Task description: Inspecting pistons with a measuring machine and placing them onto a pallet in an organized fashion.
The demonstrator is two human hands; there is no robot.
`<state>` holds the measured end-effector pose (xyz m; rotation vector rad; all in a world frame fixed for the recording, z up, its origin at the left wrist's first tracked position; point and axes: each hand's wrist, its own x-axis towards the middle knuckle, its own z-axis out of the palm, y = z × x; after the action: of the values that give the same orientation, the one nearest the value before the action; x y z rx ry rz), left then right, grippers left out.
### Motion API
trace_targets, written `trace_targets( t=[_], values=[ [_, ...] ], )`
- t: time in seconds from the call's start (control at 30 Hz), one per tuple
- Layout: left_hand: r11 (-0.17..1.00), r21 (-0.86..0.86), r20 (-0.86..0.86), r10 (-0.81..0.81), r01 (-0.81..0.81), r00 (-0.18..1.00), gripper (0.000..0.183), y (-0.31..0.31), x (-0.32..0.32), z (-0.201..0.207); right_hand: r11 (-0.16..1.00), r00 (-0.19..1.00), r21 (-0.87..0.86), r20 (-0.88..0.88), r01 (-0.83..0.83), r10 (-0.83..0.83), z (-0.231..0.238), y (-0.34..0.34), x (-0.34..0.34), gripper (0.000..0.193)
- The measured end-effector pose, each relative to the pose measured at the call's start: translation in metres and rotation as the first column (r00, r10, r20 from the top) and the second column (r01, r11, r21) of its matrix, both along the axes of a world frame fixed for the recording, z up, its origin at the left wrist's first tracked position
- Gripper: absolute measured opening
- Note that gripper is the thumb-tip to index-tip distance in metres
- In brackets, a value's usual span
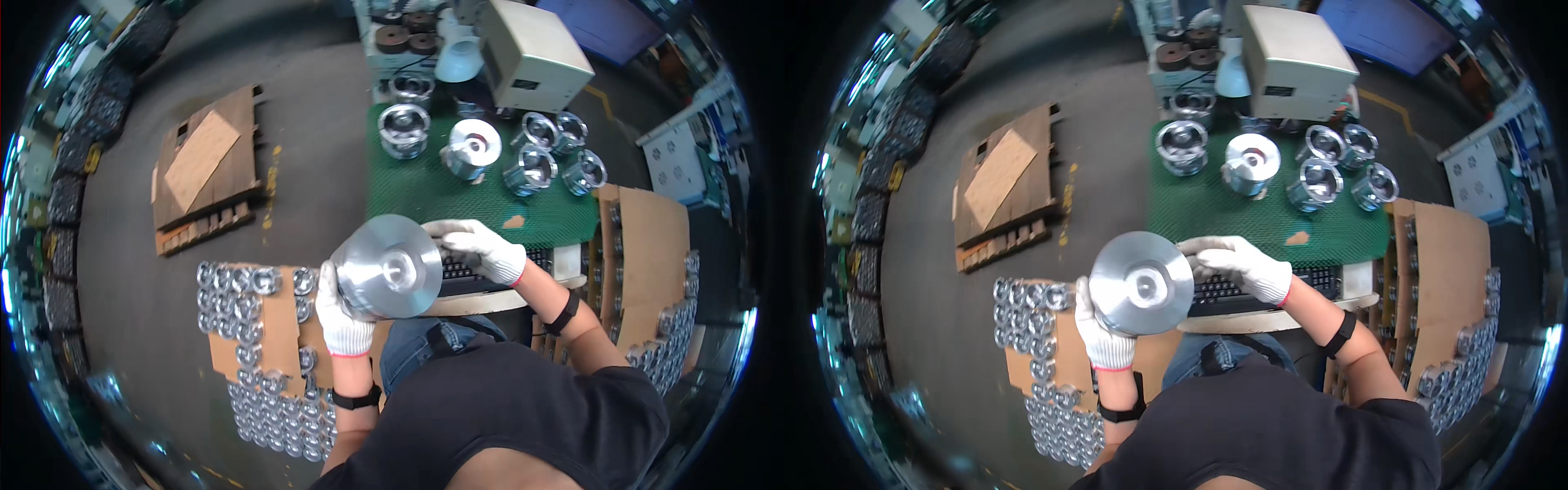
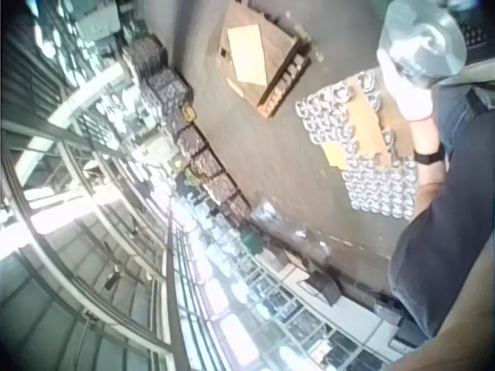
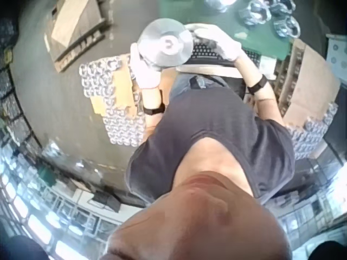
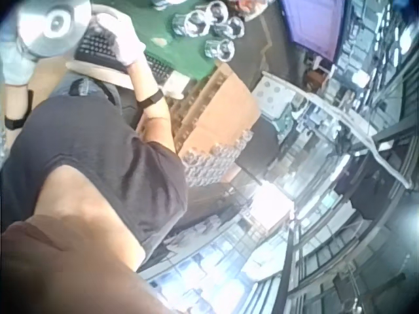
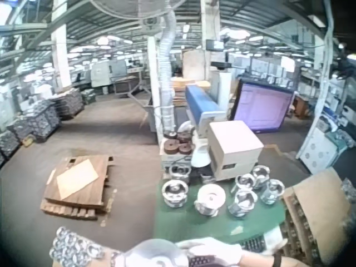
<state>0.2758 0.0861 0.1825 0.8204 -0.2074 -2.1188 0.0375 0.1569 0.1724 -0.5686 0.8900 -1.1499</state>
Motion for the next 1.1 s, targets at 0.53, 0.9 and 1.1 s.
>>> trace_targets(
  t=[0.53,0.9,1.1],
  values=[
    [0.614,-0.338,0.56,-0.478,0.713,0.677,0.055,-0.115,-0.252,-0.152,0.24,0.413,0.673,-0.106,0.7,-0.905,-0.135,0.263,-0.088,0.017],
    [0.568,-0.356,0.623,-0.447,0.742,0.642,0.103,-0.079,-0.201,-0.13,0.604,0.692,0.373,-0.172,0.704,-0.701,-0.117,0.114,-0.121,0.045],
    [0.818,-0.17,0.388,-0.456,0.549,0.801,0.098,-0.013,-0.043,-0.135,0.667,0.638,0.063,-0.372,0.742,-0.675,-0.126,-0.021,-0.154,0.056]
  ],
)
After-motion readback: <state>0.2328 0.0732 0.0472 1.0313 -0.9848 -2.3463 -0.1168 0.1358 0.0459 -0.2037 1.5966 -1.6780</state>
